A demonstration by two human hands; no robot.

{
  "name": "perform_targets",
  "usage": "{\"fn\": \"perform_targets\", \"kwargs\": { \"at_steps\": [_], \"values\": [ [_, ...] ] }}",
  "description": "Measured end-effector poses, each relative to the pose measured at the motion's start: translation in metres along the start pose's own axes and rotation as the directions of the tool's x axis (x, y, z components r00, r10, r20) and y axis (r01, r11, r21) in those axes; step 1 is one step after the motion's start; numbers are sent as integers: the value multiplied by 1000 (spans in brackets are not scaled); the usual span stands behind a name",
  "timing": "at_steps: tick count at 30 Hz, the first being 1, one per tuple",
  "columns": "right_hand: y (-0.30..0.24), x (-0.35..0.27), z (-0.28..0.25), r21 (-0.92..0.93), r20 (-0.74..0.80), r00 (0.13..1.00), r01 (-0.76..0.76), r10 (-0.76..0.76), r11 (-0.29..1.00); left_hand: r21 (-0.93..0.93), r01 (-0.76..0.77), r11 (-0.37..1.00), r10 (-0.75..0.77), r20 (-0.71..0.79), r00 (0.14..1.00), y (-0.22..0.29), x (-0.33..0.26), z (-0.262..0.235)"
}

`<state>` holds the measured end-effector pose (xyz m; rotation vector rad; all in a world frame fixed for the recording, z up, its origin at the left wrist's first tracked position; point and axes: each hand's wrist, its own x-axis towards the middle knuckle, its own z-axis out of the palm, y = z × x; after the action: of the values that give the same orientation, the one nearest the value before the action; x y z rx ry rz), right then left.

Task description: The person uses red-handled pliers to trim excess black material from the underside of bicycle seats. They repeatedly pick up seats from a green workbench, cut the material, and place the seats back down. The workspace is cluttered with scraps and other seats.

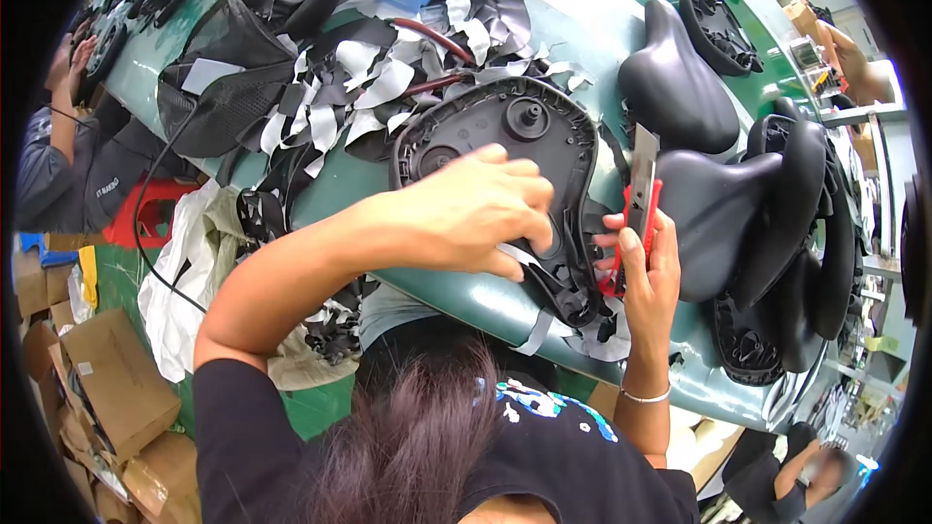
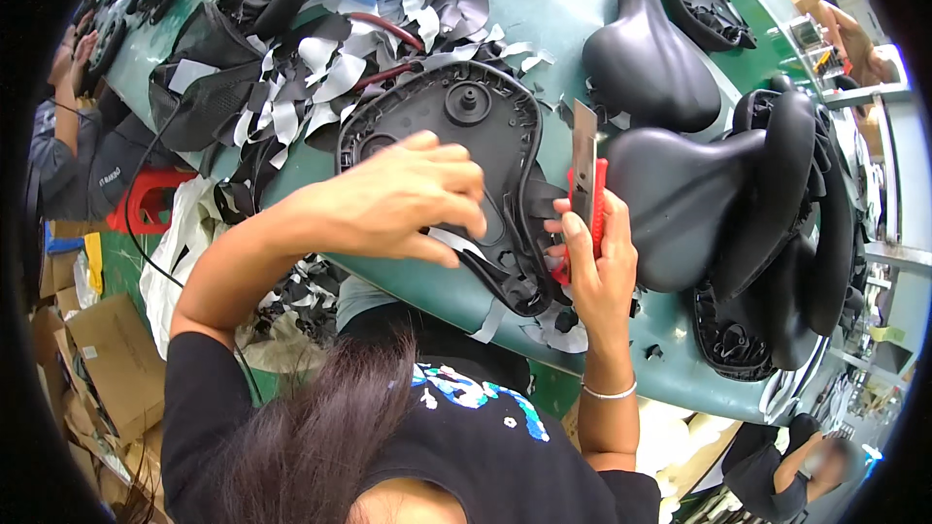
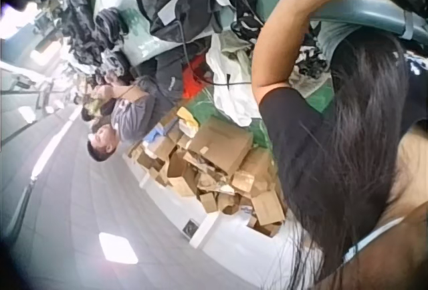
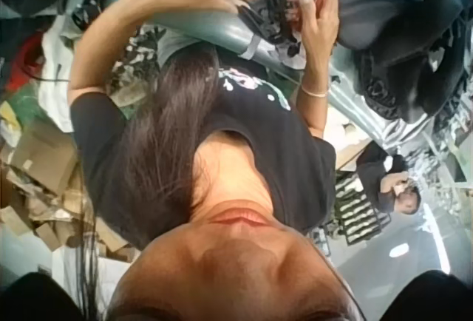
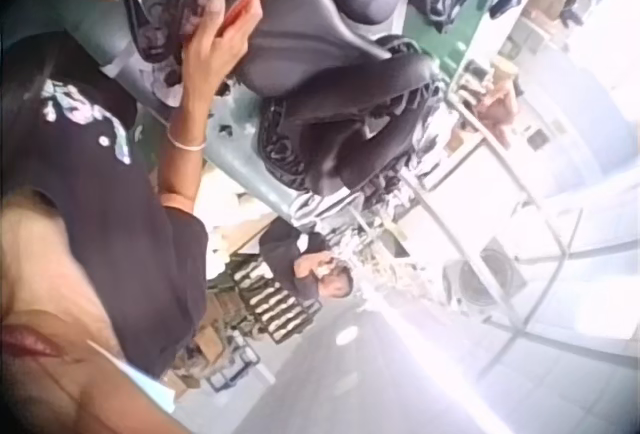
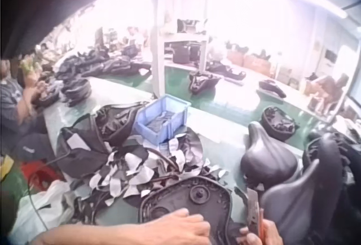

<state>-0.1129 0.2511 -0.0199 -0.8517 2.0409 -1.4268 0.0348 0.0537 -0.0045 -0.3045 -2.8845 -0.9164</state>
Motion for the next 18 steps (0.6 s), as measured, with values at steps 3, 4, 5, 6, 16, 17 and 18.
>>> {"fn": "perform_targets", "kwargs": {
  "at_steps": [3,4,5,6,16,17,18],
  "values": [
    [-8,-18,-11,-149,-2,1000,-7,6,989,-284,122,951,-82,149,986,-11,16,5],
    [0,-24,-21,-250,31,997,80,-75,965,-343,216,914,-141,231,963,-13,21,3],
    [3,-29,-26,-294,109,968,250,-227,923,-306,294,906,-209,282,937,-13,28,-1],
    [3,-31,-28,-320,193,909,414,-369,852,-299,318,900,-225,307,925,-18,33,0],
    [-32,-29,-5,-686,612,759,649,-221,329,-340,286,896,-177,318,932,-26,42,-2],
    [-33,-34,-11,-703,608,776,625,-168,339,-330,267,905,-163,310,937,-25,40,0],
    [-36,-38,-22,-720,602,789,601,-120,347,-315,249,916,-152,301,941,-25,39,-1]
  ]
}}
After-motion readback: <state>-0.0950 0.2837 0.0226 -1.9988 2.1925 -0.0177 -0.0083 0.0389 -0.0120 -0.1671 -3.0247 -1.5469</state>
